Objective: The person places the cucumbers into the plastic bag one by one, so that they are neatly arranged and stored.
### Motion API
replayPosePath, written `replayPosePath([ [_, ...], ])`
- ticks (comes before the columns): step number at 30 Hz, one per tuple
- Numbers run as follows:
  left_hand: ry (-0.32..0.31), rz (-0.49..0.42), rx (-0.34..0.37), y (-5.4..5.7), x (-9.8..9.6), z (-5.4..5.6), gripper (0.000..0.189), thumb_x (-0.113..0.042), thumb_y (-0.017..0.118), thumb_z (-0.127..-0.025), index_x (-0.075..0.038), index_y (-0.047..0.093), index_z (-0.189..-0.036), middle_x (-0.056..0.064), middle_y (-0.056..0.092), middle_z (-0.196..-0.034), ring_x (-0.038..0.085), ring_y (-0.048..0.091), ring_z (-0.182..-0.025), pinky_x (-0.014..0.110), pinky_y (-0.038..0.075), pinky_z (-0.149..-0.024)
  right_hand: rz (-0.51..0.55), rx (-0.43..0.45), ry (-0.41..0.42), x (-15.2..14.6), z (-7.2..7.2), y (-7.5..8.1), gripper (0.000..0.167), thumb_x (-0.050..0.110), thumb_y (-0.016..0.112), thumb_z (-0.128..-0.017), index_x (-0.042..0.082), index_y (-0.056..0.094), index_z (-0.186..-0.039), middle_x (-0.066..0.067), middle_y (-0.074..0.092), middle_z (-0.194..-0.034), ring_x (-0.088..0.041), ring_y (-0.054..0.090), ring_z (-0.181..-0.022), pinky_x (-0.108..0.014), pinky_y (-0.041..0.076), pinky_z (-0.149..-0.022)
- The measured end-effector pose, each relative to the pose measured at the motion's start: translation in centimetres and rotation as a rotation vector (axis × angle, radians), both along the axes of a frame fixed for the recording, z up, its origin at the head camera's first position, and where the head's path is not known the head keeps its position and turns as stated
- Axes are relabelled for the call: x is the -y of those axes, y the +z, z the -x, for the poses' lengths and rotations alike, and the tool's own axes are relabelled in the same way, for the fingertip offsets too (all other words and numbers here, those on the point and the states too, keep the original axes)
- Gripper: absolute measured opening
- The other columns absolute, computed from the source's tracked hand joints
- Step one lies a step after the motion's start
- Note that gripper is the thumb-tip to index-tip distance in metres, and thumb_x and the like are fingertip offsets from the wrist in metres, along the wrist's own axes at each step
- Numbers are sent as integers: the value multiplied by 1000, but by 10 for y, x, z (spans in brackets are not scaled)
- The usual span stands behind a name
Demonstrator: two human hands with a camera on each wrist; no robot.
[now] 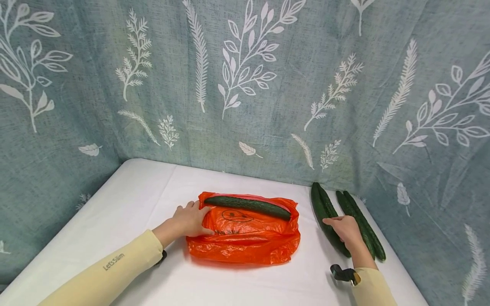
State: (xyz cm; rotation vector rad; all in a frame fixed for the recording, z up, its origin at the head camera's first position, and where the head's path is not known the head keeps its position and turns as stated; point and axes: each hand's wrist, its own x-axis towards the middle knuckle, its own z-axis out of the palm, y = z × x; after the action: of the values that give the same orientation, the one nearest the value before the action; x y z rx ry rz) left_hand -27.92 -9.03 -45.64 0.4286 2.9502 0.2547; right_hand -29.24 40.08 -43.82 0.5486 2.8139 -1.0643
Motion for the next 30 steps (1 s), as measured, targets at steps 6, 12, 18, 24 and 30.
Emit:
replayPosePath([
  [6, 1, 1, -10, 2, 0, 0, 87, -68, 73, -79, -17, 51, -147, 23, 44, -148, 41, 43, -135, 63, 41, -100, -29, -26, 21, 2, 0, 0, 51, 32, 66, -95, -7, 64, -126, -33, 51, -138, -40, 59, -97, -48, 52, -76],
  [12, -1, 6, -4, 2, -1, -2, 88, -67, 73, -79, -15, 52, -147, 24, 45, -148, 42, 43, -135, 63, 41, -101, -7, -58, 27, 9, -1, -2, 45, 29, 68, -94, -5, 66, -123, -33, 53, -136, -48, 54, -118, -54, 51, -85],
  [18, 2, -1, 2, 3, -3, -4, 87, -66, 73, -80, -15, 51, -147, 24, 44, -148, 42, 42, -136, 64, 40, -102, 6, -20, 19, 13, 1, -5, 56, 33, 69, -93, -4, 59, -133, -32, 48, -141, -47, 53, -119, -52, 51, -86],
  [24, 5, 5, 4, 3, -3, -5, 87, -66, 72, -81, -15, 51, -147, 24, 44, -149, 42, 42, -136, 63, 40, -102, -95, 18, 31, 17, 5, -6, 64, 37, 70, -90, -11, 59, -131, -35, 52, -135, -47, 58, -115, -50, 55, -81],
  [30, 8, 3, -1, 1, -3, -4, 87, -67, 72, -80, -16, 51, -147, 23, 43, -150, 41, 42, -136, 63, 40, -102, -153, 30, 8, 21, 6, -8, 60, 37, 73, -88, -12, 63, -122, -32, 60, -123, -37, 63, -97, -43, 56, -69],
])
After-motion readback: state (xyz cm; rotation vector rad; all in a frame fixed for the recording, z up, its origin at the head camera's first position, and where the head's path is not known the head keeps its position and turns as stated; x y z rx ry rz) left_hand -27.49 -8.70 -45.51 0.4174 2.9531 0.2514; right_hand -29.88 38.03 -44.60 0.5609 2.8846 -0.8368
